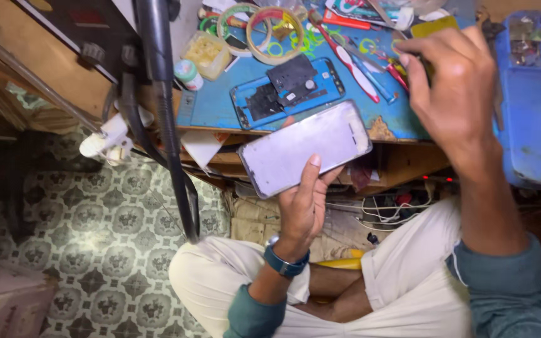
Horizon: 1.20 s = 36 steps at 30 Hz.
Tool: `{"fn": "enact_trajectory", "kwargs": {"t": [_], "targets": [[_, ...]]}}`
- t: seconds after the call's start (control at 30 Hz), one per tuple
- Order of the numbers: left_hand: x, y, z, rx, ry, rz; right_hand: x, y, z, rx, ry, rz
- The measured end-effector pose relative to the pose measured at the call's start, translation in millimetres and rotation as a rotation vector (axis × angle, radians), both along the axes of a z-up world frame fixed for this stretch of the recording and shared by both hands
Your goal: The person sits on the floor and uses a pink plastic spudger to pry and separate the back cover from a disassembled smartphone. They work along the edges and corners to loosen the adhesive, then flip the device to inspect the internal components and battery. Finally, they apply a liquid from a small bottle onto the phone's screen area.
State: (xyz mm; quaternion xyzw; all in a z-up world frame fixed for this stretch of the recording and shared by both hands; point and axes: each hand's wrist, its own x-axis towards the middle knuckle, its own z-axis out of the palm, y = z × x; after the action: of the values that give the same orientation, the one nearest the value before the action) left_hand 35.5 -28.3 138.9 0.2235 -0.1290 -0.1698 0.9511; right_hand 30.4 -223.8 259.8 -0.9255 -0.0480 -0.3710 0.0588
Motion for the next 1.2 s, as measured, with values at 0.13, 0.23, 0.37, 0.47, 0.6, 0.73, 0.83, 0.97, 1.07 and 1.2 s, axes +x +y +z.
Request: {"fn": "enact_trajectory", "kwargs": {"t": [0.13,0.23,0.37,0.47,0.6,0.73,0.83,0.97,1.07,1.2], "targets": [[3,-5,-18,0.055,-0.012,0.056,-64,1,-18,0.338,0.528,-0.24],[2,-8,-26,0.113,-0.008,0.085,-101,-4,-72,0.14,0.671,-0.2],[-1,-11,-32,0.041,0.025,0.055,-107,-55,-142,-0.103,0.687,-0.186],[-4,-1,-29,-0.003,0.046,0.052,-107,-83,-166,0.002,0.843,-0.142],[-1,24,-8,-0.044,0.004,0.133,-81,-91,-207,-0.238,1.081,-0.192],[7,35,-2,-0.069,0.002,0.247,-64,-68,-289,0.058,0.917,0.005],[9,43,-3,-0.036,-0.063,0.235,-14,-69,-322,0.093,0.93,-0.033],[12,42,-9,-0.009,-0.054,0.266,30,-78,-323,0.103,0.977,-0.146],[14,44,-10,-0.005,-0.107,0.274,57,-90,-308,0.111,0.92,-0.188],[10,48,-15,-0.002,-0.076,0.235,52,-106,-296,0.119,0.908,-0.26]]}}
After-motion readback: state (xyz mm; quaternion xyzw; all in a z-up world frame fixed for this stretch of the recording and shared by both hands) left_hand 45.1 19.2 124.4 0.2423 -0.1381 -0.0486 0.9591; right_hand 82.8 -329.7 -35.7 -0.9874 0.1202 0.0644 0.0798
